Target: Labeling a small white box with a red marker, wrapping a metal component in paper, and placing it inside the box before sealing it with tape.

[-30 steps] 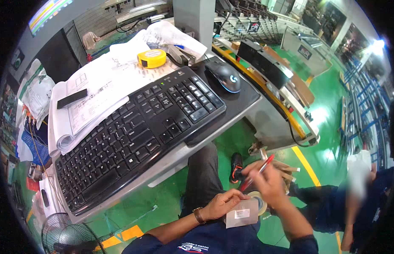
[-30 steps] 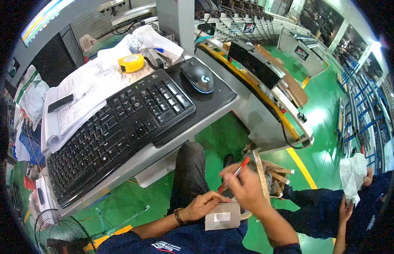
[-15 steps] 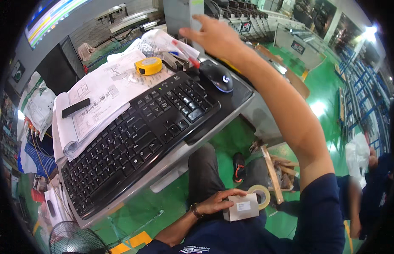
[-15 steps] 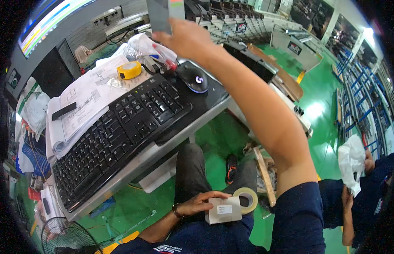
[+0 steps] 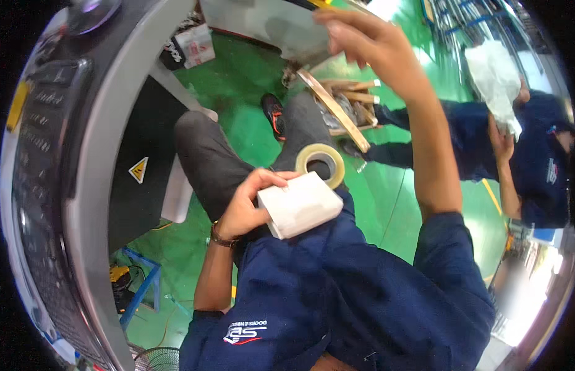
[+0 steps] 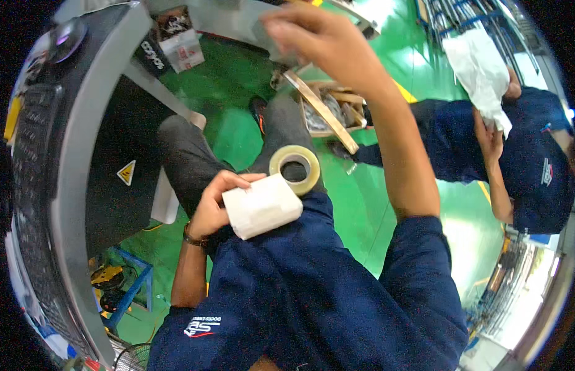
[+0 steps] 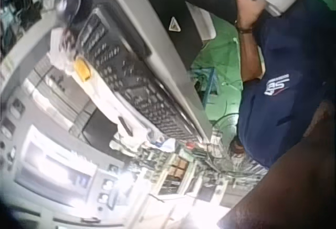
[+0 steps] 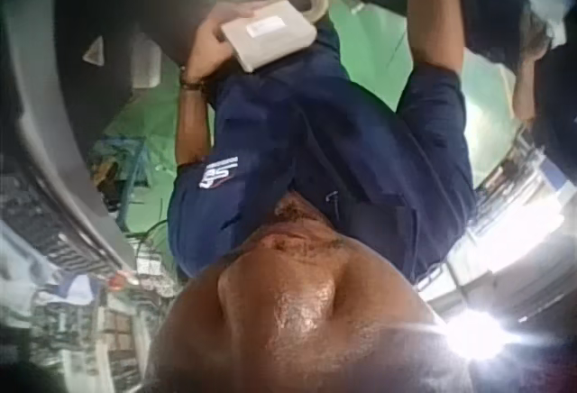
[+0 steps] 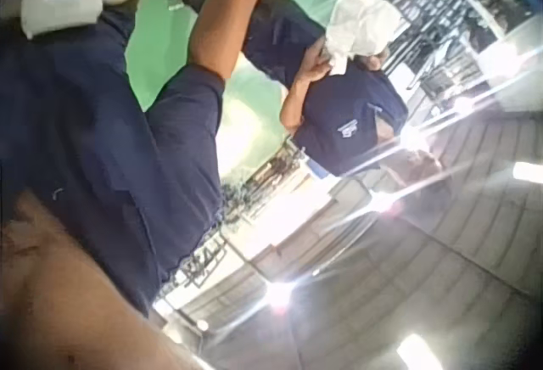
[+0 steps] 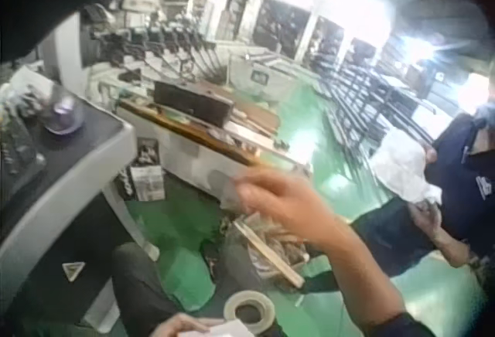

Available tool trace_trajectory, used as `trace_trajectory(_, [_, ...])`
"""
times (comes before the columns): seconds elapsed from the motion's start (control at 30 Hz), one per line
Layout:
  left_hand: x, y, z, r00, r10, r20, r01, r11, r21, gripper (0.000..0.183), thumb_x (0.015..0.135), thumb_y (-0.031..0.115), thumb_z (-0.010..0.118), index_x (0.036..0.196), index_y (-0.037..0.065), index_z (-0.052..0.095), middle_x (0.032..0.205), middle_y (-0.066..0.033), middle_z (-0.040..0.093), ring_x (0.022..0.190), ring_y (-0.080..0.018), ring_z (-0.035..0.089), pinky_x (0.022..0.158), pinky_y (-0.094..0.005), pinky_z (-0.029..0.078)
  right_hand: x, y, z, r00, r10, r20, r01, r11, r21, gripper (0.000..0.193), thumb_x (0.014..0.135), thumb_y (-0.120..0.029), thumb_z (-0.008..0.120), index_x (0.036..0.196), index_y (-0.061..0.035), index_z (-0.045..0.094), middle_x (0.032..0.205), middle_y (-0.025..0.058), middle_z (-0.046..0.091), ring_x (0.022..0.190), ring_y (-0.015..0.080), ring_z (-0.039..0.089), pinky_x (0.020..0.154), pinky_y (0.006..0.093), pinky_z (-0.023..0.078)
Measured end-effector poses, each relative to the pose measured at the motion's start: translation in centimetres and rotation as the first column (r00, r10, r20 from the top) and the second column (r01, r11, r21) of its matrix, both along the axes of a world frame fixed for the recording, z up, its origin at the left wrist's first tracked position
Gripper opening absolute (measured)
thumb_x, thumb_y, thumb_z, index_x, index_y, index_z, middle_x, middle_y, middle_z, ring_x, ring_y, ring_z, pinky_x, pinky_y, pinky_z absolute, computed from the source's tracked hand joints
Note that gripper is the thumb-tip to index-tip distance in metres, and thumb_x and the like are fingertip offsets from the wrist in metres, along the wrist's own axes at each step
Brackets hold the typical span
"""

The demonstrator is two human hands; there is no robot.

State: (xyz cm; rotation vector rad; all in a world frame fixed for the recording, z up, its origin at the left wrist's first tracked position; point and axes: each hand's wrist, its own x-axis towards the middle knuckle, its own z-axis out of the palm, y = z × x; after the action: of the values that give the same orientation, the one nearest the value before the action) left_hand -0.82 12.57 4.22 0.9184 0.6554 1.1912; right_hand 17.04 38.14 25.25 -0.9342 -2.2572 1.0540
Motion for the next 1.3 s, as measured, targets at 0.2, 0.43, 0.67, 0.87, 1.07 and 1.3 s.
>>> trace_trajectory(0.2, [4.3,1.7,-0.4,0.949,0.296,-0.107,-0.314,0.869,-0.383,0.048,0.114,0.033,0.052,0.145,-0.004,0.053,0.135,-0.0105,0.066,0.120,-0.0164,0.064,0.104,-0.0327,0.050,13.8,-6.4,-10.1,0.959,-0.229,0.164,0.280,0.847,-0.452,0.037,0.101,-0.033,0.073,0.124,-0.0042,0.074,0.098,0.0005,0.072,0.081,0.0075,0.062,0.072,0.0261,0.051])
trace_trajectory(0.43, [7.0,4.9,-1.0,0.941,0.315,-0.122,-0.338,0.889,-0.309,0.045,0.113,0.030,0.052,0.142,-0.004,0.054,0.132,-0.0105,0.066,0.119,-0.0165,0.062,0.104,-0.0329,0.049,11.7,-14.6,-12.0,0.989,-0.117,0.087,0.132,0.974,-0.184,0.058,0.085,-0.026,0.087,0.133,-0.0082,0.060,0.141,0.0064,0.056,0.124,0.0215,0.059,0.097,0.0371,0.051])
trace_trajectory(0.67, [7.9,6.2,-0.9,0.900,0.412,-0.141,-0.434,0.827,-0.356,0.041,0.110,0.024,0.053,0.137,-0.006,0.057,0.130,-0.0096,0.065,0.118,-0.0174,0.060,0.107,-0.0329,0.045,13.4,-13.0,-14.4,0.917,-0.385,-0.104,0.310,0.853,-0.421,0.043,0.094,-0.008,0.064,0.136,0.0002,0.053,0.114,0.0179,0.072,0.103,0.0268,0.073,0.094,0.0391,0.058])
trace_trajectory(0.87, [5.7,5.2,-3.9,0.892,0.381,-0.245,-0.452,0.778,-0.436,0.040,0.108,0.025,0.059,0.137,-0.003,0.059,0.133,-0.0100,0.064,0.117,-0.0174,0.062,0.101,-0.0313,0.049,14.0,-12.8,-16.6,0.787,-0.558,-0.263,0.129,0.565,-0.815,0.045,0.097,0.003,0.061,0.140,-0.0048,0.050,0.112,0.0115,0.074,0.097,0.0143,0.070,0.085,0.0300,0.056])
trace_trajectory(1.07, [8.3,5.7,0.0,0.855,0.364,-0.368,-0.480,0.824,-0.302,0.064,0.100,0.012,0.072,0.154,-0.002,0.041,0.144,-0.0123,0.058,0.130,-0.0239,0.058,0.112,-0.0377,0.045,12.7,-14.0,-17.5,0.772,-0.583,-0.253,0.157,0.560,-0.813,0.042,0.096,0.006,0.062,0.135,-0.0058,0.052,0.108,0.0082,0.071,0.101,0.0115,0.067,0.087,0.0273,0.053])
trace_trajectory(1.3, [8.3,5.7,1.3,0.930,0.243,-0.275,-0.335,0.869,-0.364,0.079,0.088,0.002,0.067,0.159,-0.002,0.033,0.151,-0.0152,0.052,0.139,-0.0259,0.050,0.119,-0.0386,0.037,13.8,-14.1,-17.2,0.744,-0.604,-0.285,0.122,0.542,-0.832,0.042,0.098,0.003,0.061,0.139,-0.0044,0.052,0.111,0.0081,0.070,0.103,0.0124,0.068,0.090,0.0268,0.053])
